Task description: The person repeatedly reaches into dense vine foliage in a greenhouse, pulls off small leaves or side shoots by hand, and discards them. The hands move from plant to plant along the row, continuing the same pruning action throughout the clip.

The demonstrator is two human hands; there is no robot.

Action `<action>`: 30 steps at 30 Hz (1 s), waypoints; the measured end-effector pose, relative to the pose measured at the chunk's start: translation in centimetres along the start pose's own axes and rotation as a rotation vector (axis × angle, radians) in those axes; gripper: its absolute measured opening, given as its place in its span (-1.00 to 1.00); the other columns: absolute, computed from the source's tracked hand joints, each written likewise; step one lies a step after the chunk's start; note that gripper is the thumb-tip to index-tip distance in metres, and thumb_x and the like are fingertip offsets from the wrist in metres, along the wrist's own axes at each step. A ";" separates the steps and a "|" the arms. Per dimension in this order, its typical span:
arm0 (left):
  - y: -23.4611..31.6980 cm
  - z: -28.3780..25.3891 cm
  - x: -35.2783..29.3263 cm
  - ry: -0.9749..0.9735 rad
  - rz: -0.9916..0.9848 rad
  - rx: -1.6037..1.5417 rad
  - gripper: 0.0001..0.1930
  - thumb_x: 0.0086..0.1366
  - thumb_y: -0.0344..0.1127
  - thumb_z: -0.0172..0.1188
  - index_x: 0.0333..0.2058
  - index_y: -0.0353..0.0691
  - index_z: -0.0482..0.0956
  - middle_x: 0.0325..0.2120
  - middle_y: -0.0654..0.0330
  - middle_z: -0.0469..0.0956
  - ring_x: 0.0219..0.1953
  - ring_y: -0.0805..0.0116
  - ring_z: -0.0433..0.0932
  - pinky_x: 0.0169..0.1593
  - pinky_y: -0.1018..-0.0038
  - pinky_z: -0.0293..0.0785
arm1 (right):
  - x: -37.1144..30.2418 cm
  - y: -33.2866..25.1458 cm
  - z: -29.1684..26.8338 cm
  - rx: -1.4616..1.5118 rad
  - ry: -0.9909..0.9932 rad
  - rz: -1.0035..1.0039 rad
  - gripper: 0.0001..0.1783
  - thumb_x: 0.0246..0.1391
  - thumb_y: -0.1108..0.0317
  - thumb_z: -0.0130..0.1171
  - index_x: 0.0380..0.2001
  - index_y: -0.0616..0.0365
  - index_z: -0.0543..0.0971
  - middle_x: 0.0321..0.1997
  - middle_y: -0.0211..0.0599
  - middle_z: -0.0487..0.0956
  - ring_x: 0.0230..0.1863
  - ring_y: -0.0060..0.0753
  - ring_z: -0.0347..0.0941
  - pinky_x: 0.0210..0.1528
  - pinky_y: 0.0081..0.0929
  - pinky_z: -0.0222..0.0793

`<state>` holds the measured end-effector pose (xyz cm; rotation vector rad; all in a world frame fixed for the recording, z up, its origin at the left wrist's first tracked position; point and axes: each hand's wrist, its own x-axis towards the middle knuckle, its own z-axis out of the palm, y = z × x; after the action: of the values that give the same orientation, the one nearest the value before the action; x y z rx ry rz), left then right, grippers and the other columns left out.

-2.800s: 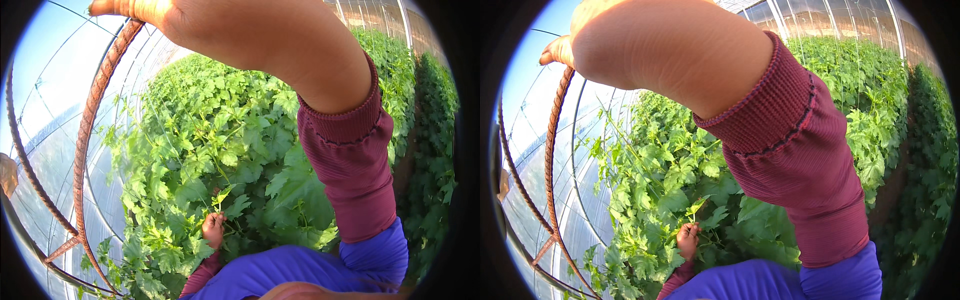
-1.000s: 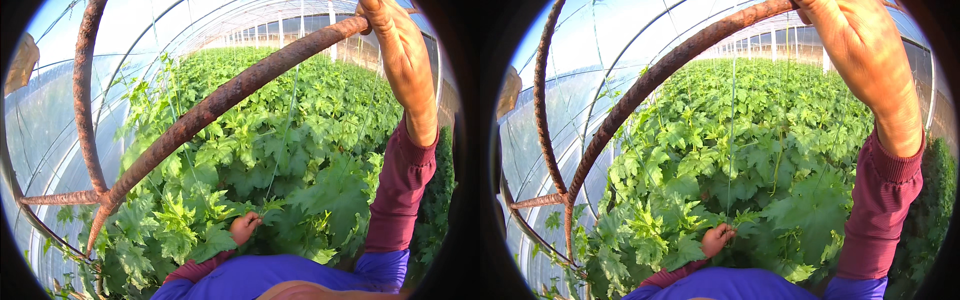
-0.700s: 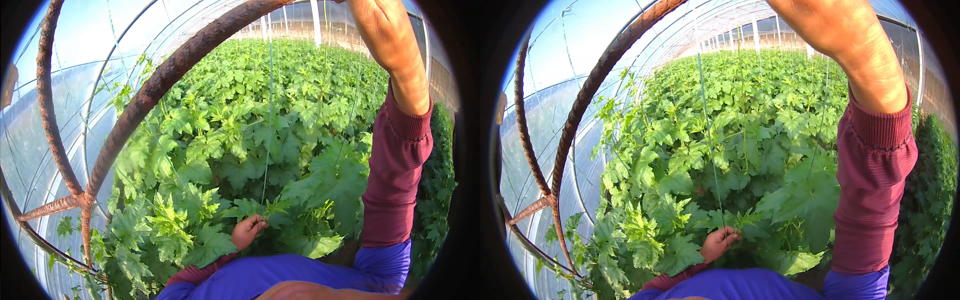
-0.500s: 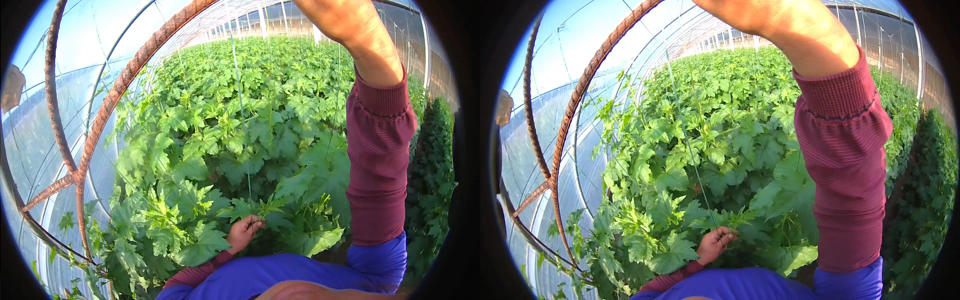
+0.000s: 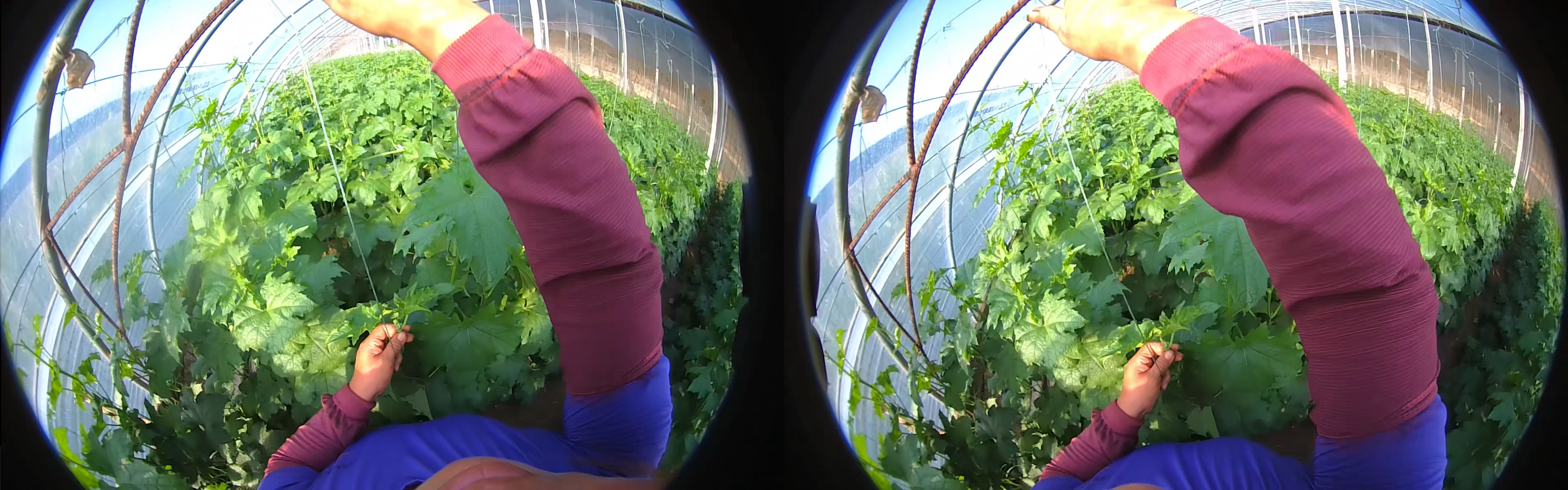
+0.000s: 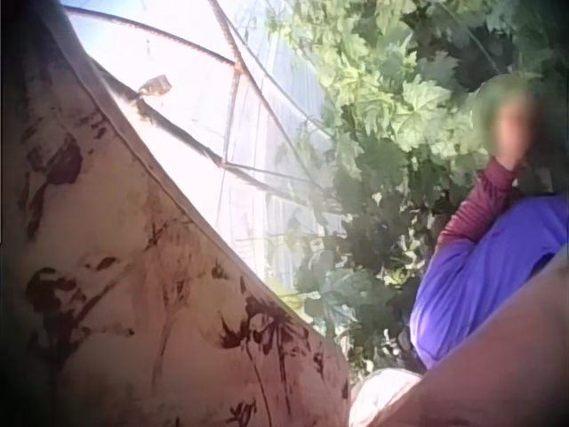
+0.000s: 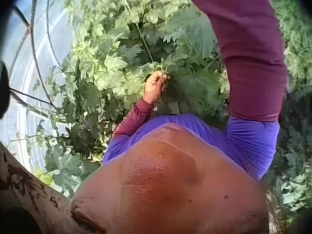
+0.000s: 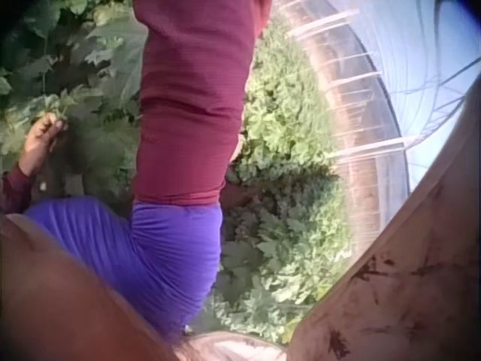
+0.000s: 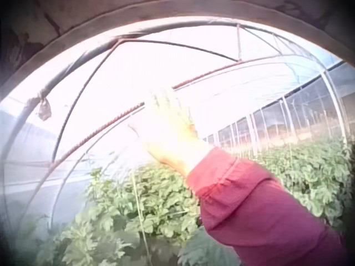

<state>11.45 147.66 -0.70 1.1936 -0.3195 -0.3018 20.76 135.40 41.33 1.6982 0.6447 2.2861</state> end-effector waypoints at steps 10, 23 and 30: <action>-2.4 -1.7 -2.4 0.025 0.056 -0.013 -0.88 0.32 -0.39 0.01 -0.22 -0.26 0.45 -0.35 0.23 0.51 -0.44 0.50 0.46 -0.32 0.57 0.41 | -12.3 -9.9 -22.2 2.077 -0.419 1.466 -0.58 0.24 0.24 -0.06 0.08 0.24 0.25 -0.29 -0.27 0.47 -0.61 -0.71 0.19 -0.58 -0.78 0.07; 9.6 -4.7 -0.2 -0.264 0.390 0.118 -0.62 0.22 -0.57 0.08 0.00 -0.30 0.24 -0.43 0.16 0.55 -0.48 0.53 0.49 -0.41 0.65 0.42 | -19.5 -22.4 -22.6 0.899 -0.775 0.886 -0.88 0.03 0.40 0.12 -0.42 0.16 0.40 -0.48 -0.20 0.50 -0.48 -0.15 0.45 -0.46 -0.36 0.32; 14.4 -7.7 -0.2 -0.375 0.563 0.601 -0.30 0.20 -0.58 0.10 0.26 -0.15 -0.02 -0.34 0.16 0.54 -0.32 0.48 0.53 -0.25 0.58 0.51 | -20.9 -23.8 -18.5 0.885 -0.919 0.934 -0.83 -0.09 0.37 0.23 -0.54 0.15 0.42 -0.57 -0.39 0.44 -0.51 -0.42 0.36 -0.43 -0.47 0.25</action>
<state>15.16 159.22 10.27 1.5677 -1.1077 0.0808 7.64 143.49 8.02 3.6941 0.7499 1.1445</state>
